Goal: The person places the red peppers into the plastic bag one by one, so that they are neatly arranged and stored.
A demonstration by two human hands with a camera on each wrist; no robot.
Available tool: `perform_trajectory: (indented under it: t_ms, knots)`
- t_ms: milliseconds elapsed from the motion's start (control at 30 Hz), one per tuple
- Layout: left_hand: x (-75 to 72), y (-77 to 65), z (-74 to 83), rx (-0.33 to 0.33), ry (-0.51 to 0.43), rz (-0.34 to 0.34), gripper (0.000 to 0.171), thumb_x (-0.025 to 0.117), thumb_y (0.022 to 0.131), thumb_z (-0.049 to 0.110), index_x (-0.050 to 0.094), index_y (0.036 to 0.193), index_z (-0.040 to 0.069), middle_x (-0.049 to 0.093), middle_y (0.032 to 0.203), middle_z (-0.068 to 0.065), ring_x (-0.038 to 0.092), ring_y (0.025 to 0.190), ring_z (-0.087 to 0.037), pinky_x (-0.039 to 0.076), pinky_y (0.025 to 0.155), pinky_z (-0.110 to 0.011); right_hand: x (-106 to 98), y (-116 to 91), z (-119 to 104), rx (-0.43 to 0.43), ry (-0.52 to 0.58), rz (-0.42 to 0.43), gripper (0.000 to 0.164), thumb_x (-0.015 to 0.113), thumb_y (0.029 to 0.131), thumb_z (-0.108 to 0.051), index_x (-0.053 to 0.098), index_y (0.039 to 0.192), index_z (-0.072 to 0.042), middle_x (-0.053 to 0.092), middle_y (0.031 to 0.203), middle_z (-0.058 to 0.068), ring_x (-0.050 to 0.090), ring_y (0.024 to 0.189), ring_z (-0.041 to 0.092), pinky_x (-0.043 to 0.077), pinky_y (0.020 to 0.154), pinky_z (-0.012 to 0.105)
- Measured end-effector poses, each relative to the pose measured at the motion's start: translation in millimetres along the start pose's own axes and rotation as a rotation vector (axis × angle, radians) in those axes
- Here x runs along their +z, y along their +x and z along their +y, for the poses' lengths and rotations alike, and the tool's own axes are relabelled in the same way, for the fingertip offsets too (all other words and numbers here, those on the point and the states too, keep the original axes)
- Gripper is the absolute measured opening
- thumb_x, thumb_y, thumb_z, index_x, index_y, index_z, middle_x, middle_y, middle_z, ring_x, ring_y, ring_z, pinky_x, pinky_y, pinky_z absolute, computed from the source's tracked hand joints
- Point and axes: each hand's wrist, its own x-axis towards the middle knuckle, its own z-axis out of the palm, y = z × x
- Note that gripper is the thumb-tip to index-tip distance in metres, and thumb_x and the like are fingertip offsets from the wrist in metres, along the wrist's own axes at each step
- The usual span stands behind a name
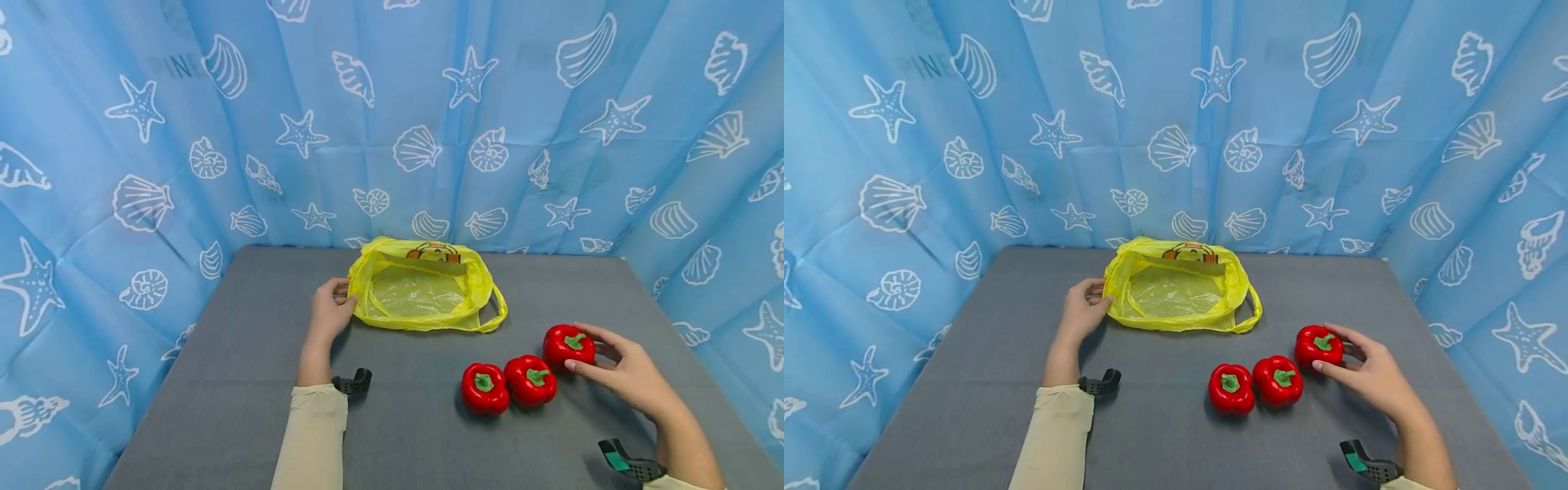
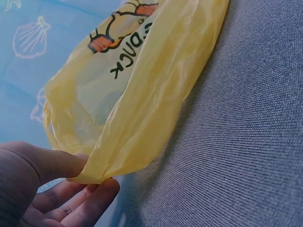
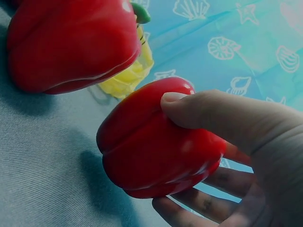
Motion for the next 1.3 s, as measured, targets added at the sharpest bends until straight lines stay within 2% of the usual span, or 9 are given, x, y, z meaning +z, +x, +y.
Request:
perform_trajectory:
  t_ms: [133, 767, 833, 900, 1067, 1133, 1300]
  knots:
    - [0.1, -0.3, 0.8, 0.001, 0.000, -0.003, 0.040, 0.069, 0.103, 0.009, 0.063, 0.142, 0.006, 0.066, 0.133, -0.019, 0.070, 0.121, -0.037, 0.062, 0.097, -0.049, -2, 0, -2, 0.009, -0.014, 0.023, 0.074, 0.079, 0.097, -0.038, 0.048, 0.158, -0.010, 0.050, 0.156, 0.028, 0.059, 0.130, 0.050, 0.055, 0.078, 0.015]
    - [-2.5, -0.7, -2.2, -0.002, -0.016, -0.012, 0.040, 0.070, 0.103, 0.010, 0.063, 0.142, 0.006, 0.067, 0.132, -0.019, 0.070, 0.119, -0.036, 0.062, 0.097, -0.048, -6, 9, -25, -0.006, -0.007, 0.065, 0.078, 0.079, 0.097, -0.039, 0.046, 0.160, -0.008, 0.047, 0.158, 0.031, 0.054, 0.133, 0.057, 0.049, 0.077, 0.011]
    - [-3.0, -0.7, -1.8, -0.007, -0.017, -0.010, 0.040, 0.070, 0.103, 0.010, 0.063, 0.142, 0.005, 0.066, 0.132, -0.019, 0.070, 0.120, -0.036, 0.062, 0.097, -0.049, -5, 11, -27, -0.007, 0.002, 0.071, 0.079, 0.079, 0.097, -0.040, 0.045, 0.160, -0.008, 0.047, 0.158, 0.030, 0.054, 0.133, 0.057, 0.050, 0.077, 0.012]
    - [-3.6, -0.9, -1.9, -0.010, -0.017, -0.007, 0.040, 0.070, 0.103, 0.010, 0.063, 0.142, 0.005, 0.066, 0.132, -0.019, 0.070, 0.120, -0.037, 0.062, 0.098, -0.049, -4, 12, -31, -0.004, 0.005, 0.074, 0.080, 0.080, 0.096, -0.040, 0.044, 0.161, -0.009, 0.046, 0.159, 0.029, 0.053, 0.134, 0.057, 0.056, 0.078, 0.018]
    - [-4.7, -0.9, -2.2, -0.016, -0.025, -0.009, 0.039, 0.070, 0.103, 0.010, 0.063, 0.141, 0.005, 0.066, 0.132, -0.019, 0.069, 0.121, -0.037, 0.061, 0.098, -0.049, -2, 16, -39, -0.030, 0.031, 0.091, 0.081, 0.081, 0.095, -0.037, 0.044, 0.161, -0.009, 0.046, 0.158, 0.028, 0.052, 0.134, 0.056, 0.057, 0.078, 0.017]
    - [-5.2, -0.8, -1.9, -0.019, -0.032, -0.014, 0.039, 0.070, 0.103, 0.010, 0.063, 0.141, 0.006, 0.066, 0.132, -0.019, 0.069, 0.121, -0.037, 0.062, 0.098, -0.049, 0, 18, -42, -0.048, 0.049, 0.099, 0.080, 0.081, 0.095, -0.035, 0.044, 0.161, -0.009, 0.047, 0.158, 0.028, 0.053, 0.134, 0.055, 0.053, 0.077, 0.012]
    - [-5.4, -0.3, -2.1, -0.016, -0.043, -0.029, 0.039, 0.070, 0.103, 0.010, 0.064, 0.141, 0.006, 0.066, 0.132, -0.019, 0.070, 0.120, -0.037, 0.062, 0.097, -0.049, 4, 21, -51, -0.069, 0.071, 0.106, 0.078, 0.081, 0.096, -0.034, 0.045, 0.160, -0.008, 0.048, 0.158, 0.027, 0.053, 0.134, 0.053, 0.055, 0.077, 0.013]
